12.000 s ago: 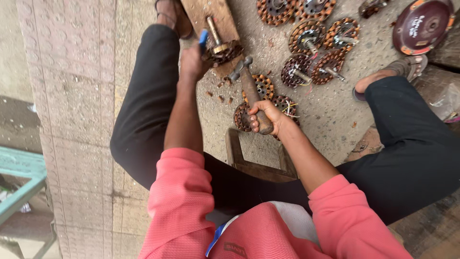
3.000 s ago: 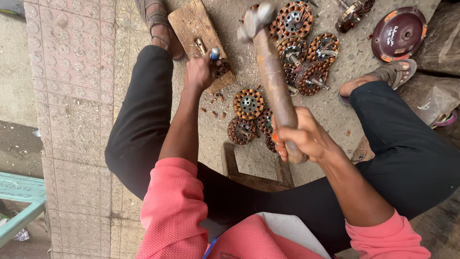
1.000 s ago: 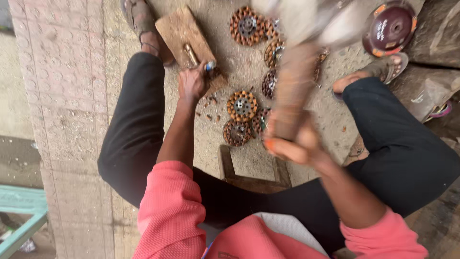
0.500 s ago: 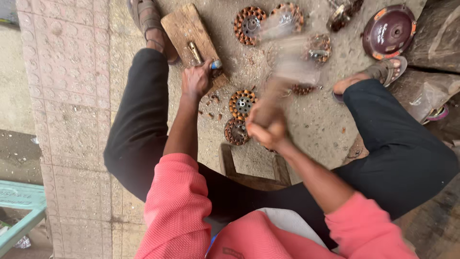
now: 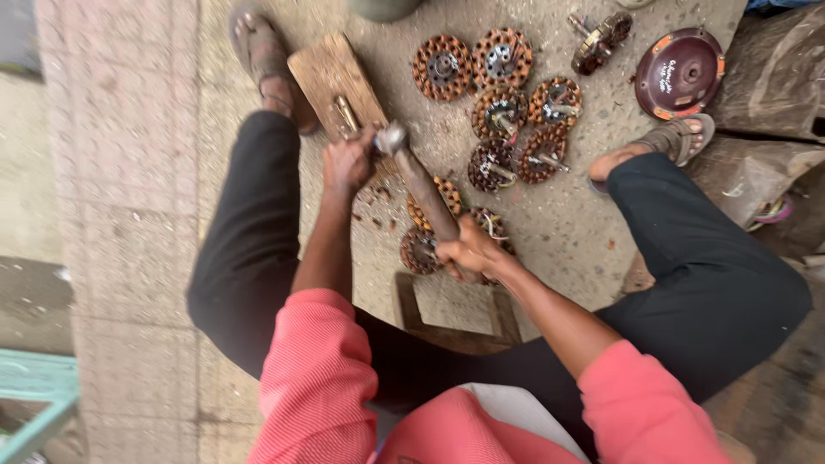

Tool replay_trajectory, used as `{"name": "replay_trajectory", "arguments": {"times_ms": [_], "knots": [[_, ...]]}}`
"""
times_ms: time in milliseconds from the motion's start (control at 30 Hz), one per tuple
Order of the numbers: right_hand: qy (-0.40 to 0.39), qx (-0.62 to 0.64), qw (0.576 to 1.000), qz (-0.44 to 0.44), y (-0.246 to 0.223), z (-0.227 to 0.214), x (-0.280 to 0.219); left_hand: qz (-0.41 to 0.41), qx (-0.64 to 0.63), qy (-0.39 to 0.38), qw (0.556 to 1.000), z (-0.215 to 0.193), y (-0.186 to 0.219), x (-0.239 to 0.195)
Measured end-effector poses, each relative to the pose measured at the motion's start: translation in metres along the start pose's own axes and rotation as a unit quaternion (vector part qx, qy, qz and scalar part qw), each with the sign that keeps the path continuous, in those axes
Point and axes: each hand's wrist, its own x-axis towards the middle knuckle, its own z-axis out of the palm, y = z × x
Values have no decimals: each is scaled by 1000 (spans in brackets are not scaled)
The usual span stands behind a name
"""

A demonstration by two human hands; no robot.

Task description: The person uses a hammer and a punch to repeatedly strike a cylindrical metal component placed on a wooden block. They adjust the component's position between strikes and continue the process throughout the clip.

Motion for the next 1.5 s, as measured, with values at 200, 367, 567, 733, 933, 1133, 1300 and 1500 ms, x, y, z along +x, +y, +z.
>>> {"name": "replay_trajectory", "arguments": {"times_ms": [200,367,567,733,933,1133,1300,1500], "knots": [[-57,76,994,-46,3,-22,-26,-21,43,-100,994,14,-10,2],[-28,-42,984,-172,-12,-6,-16,-20,69,-109,991,31,-16,-1],[-12,37,999,2,-19,-11,-3,-24,11,-83,996,15,-7,7],[-60,61,988,-127,-34,-23,-24,-79,-8,-75,994,0,-15,17],[-74,58,973,-211,-53,-15,-42,-154,-29,-113,981,-6,-6,21],[-32,-34,997,-66,-30,-4,-11,-111,-3,-149,983,-7,4,12],[-24,39,994,97,-9,-5,7,-22,14,-32,999,-16,-3,10],[-31,96,987,125,28,-13,26,-216,-70,-184,956,-1,-9,33]]}}
